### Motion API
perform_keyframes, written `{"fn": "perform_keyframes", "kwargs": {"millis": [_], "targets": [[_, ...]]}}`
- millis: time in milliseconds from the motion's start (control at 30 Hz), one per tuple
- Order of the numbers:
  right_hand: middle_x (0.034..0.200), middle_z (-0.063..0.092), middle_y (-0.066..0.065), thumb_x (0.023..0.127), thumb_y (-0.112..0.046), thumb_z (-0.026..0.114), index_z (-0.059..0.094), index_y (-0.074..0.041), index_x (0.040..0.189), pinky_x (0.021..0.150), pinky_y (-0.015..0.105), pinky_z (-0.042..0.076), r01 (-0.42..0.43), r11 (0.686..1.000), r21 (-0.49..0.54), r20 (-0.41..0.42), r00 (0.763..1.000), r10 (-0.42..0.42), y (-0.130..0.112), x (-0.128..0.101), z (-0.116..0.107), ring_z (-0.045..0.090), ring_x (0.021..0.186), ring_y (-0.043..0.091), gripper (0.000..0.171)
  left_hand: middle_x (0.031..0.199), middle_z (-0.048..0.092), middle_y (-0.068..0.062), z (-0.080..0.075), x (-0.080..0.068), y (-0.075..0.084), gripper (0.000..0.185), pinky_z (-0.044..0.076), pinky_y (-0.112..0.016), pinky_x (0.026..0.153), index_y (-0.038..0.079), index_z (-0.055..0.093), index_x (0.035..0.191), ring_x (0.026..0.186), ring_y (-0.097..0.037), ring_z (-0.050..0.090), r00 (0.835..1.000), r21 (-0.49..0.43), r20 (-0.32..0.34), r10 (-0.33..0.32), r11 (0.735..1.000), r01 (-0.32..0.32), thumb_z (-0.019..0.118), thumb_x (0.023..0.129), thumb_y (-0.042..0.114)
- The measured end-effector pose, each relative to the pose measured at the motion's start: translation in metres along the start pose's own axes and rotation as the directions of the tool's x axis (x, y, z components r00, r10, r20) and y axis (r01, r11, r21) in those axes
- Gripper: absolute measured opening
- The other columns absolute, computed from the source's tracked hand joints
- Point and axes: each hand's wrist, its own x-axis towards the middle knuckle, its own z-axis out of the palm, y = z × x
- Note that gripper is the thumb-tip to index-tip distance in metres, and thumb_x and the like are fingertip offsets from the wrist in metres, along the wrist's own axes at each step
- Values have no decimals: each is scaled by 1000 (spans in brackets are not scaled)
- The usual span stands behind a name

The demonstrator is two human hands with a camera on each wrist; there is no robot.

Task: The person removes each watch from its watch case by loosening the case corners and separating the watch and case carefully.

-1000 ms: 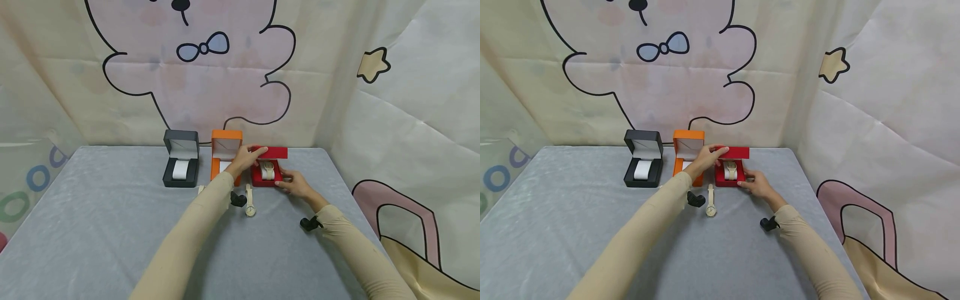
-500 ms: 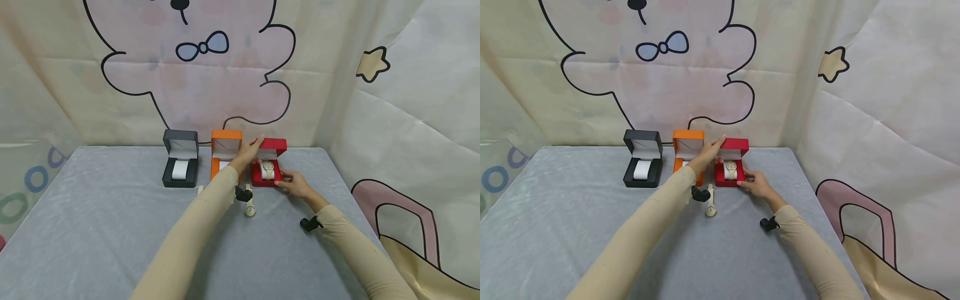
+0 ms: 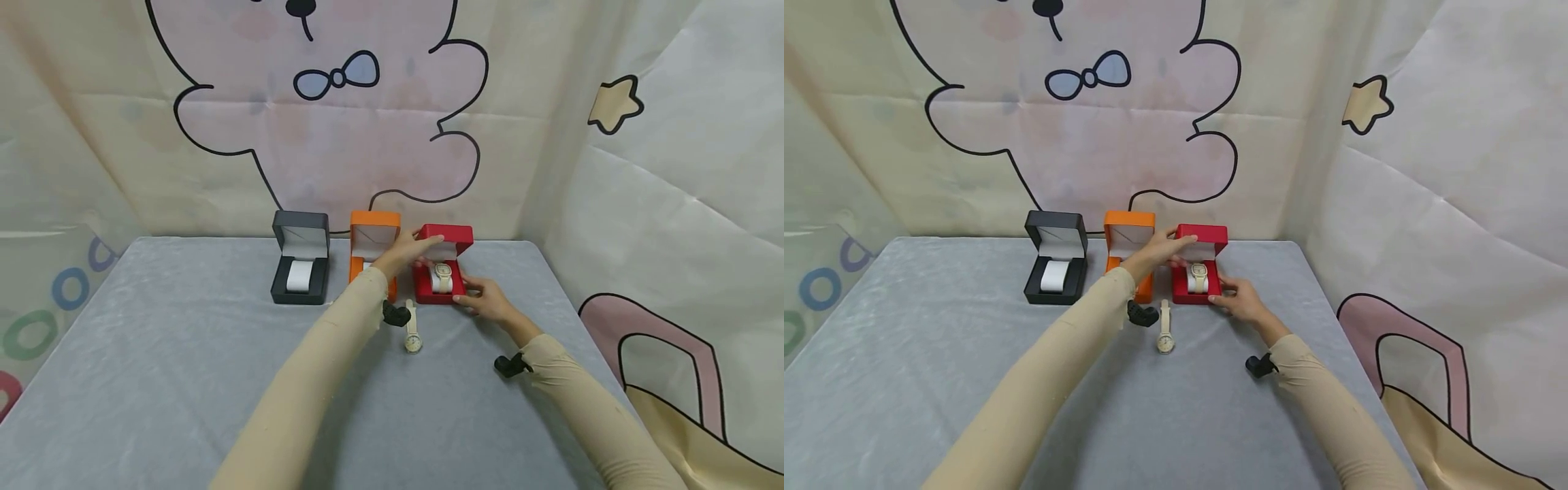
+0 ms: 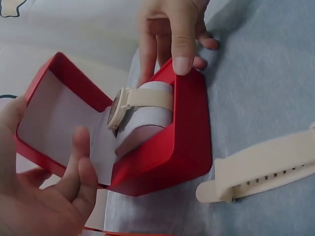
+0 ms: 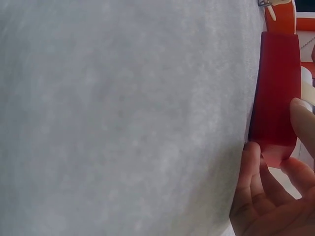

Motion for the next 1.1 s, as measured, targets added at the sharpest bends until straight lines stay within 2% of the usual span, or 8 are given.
{"fn": "perform_keyframes", "kwargs": {"millis": [100,333,500,600,733,833,967,1100], "targets": [[139,55,36,95,-13,70,36,3,153,63,29,57,-16,1000,13,5,1000,16,-1,-2,-2,70,89,24,69,145,54,-17,3,-1,1,86,51,-38,90,15,31,159,89,-28,73,999,10,-34,12,1000,-12,63,93,60],[142,54,34,98,-18,67,33,1,155,67,30,59,-30,999,22,44,999,29,-5,-1,-6,69,99,23,69,147,53,-15,9,8,2,82,53,-29,70,18,38,156,66,-18,71,988,49,-153,-7,999,15,54,93,69],[140,53,37,99,-12,65,29,1,157,68,32,60,11,1000,15,64,998,-12,-2,-1,-6,69,99,31,69,143,56,-18,13,10,2,75,56,-42,84,18,37,157,66,-21,70,980,98,-199,-1,995,21,50,98,64],[138,52,39,98,-10,65,26,-1,159,66,32,59,15,1000,23,66,998,-16,-1,-1,-6,68,100,33,72,144,56,-20,13,7,2,74,55,-46,89,15,36,158,68,-25,71,981,108,-190,30,994,-9,49,100,61],[138,52,39,99,-9,64,26,-2,159,64,32,58,20,1000,23,79,997,-22,-1,0,-7,68,96,33,72,150,51,-21,7,-3,3,75,55,-41,86,10,32,159,81,-30,75,985,131,-161,66,990,-45,48,102,57],[140,51,38,99,-10,64,28,-2,159,64,32,58,10,1000,8,92,996,-11,0,2,-7,68,94,31,70,155,46,-17,1,-8,1,76,52,-37,97,9,29,159,91,-31,75,989,139,-136,60,989,-41,49,102,56],[144,48,37,100,-14,64,26,-6,160,67,32,57,-8,1000,16,109,994,6,0,4,-6,67,96,30,72,157,44,-15,-4,-14,-1,75,46,-44,110,11,28,160,97,-30,74,991,129,-120,65,990,-49,53,102,51],[146,46,36,100,-14,64,25,-8,161,69,32,57,-26,999,36,115,993,21,2,2,-7,65,98,30,72,149,50,-16,-1,-22,-6,72,47,-47,109,11,29,159,100,-33,73,990,146,-103,100,986,-85,55,103,47]]}}
